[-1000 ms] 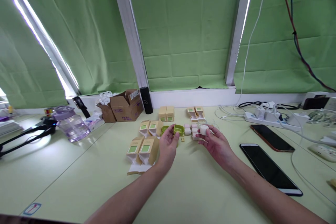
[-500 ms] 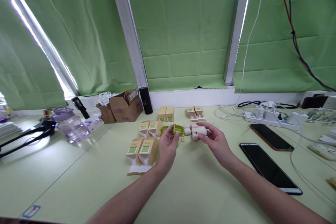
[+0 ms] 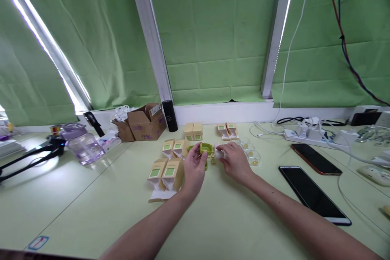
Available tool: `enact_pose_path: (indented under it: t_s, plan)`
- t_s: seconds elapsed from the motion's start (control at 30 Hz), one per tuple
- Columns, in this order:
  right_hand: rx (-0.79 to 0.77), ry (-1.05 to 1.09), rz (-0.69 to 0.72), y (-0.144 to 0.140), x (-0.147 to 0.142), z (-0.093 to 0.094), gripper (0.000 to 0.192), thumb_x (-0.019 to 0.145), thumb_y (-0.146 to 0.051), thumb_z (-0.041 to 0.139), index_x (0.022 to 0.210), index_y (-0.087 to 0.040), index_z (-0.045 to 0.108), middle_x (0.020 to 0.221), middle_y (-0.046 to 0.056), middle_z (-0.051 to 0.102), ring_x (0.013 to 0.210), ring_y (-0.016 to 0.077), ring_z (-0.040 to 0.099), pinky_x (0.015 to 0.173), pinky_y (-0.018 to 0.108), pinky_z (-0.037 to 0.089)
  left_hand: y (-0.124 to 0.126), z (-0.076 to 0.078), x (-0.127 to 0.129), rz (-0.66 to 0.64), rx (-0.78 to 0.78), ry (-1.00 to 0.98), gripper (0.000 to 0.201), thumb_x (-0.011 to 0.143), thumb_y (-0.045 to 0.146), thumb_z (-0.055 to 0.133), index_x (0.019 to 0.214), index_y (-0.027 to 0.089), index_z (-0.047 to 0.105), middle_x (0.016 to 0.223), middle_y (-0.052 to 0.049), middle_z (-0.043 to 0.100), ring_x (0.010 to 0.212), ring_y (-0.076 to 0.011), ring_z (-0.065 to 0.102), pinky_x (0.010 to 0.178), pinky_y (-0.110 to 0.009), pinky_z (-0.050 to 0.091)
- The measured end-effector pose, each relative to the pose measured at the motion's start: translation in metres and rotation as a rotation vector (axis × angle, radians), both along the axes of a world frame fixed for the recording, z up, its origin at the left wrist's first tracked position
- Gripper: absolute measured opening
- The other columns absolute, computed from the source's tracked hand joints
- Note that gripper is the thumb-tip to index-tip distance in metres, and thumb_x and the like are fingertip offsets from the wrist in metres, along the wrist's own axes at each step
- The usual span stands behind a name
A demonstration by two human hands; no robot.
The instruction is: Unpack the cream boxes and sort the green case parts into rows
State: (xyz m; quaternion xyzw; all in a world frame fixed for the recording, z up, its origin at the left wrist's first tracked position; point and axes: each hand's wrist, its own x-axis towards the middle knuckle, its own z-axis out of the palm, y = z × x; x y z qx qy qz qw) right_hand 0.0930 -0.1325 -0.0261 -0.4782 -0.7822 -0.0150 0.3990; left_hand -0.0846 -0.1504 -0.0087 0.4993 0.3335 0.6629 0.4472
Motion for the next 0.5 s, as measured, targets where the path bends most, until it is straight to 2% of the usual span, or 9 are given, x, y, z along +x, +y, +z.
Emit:
enact_pose_path:
  t_s: [0.23, 0.5]
  plan:
    - [-0.012, -0.119, -0.106, 0.005, -0.0064, -0.0106, 0.049, 0.078, -0.005, 0.067, 0.123, -0.024, 0.06, 0.108, 0.006, 0.075, 0.116, 0.031, 0.054, 0.091, 0.043, 0.04, -0.0001, 0.0, -0.0006, 0.003, -0.002, -0.006, 0.055, 0.078, 0.041, 0.085, 0.123, 0.018, 0.063, 0.12, -0.013, 0.073, 0.114, -0.0243, 0.069, 0.102, -0.038, 0.056]
    - [-0.002, -0.209, -0.14, 0.001, -0.0068, -0.0092, 0.046, 0.081, -0.007, 0.068, 0.125, -0.021, 0.061, 0.105, 0.009, 0.075, 0.113, 0.0295, 0.055, 0.091, 0.04, 0.036, -0.0008, 0.0009, 0.0007, 0.01, -0.01, -0.011, 0.054, 0.077, 0.04, 0.086, 0.121, 0.018, 0.064, 0.121, -0.013, 0.073, 0.115, -0.0255, 0.069, 0.103, -0.04, 0.055]
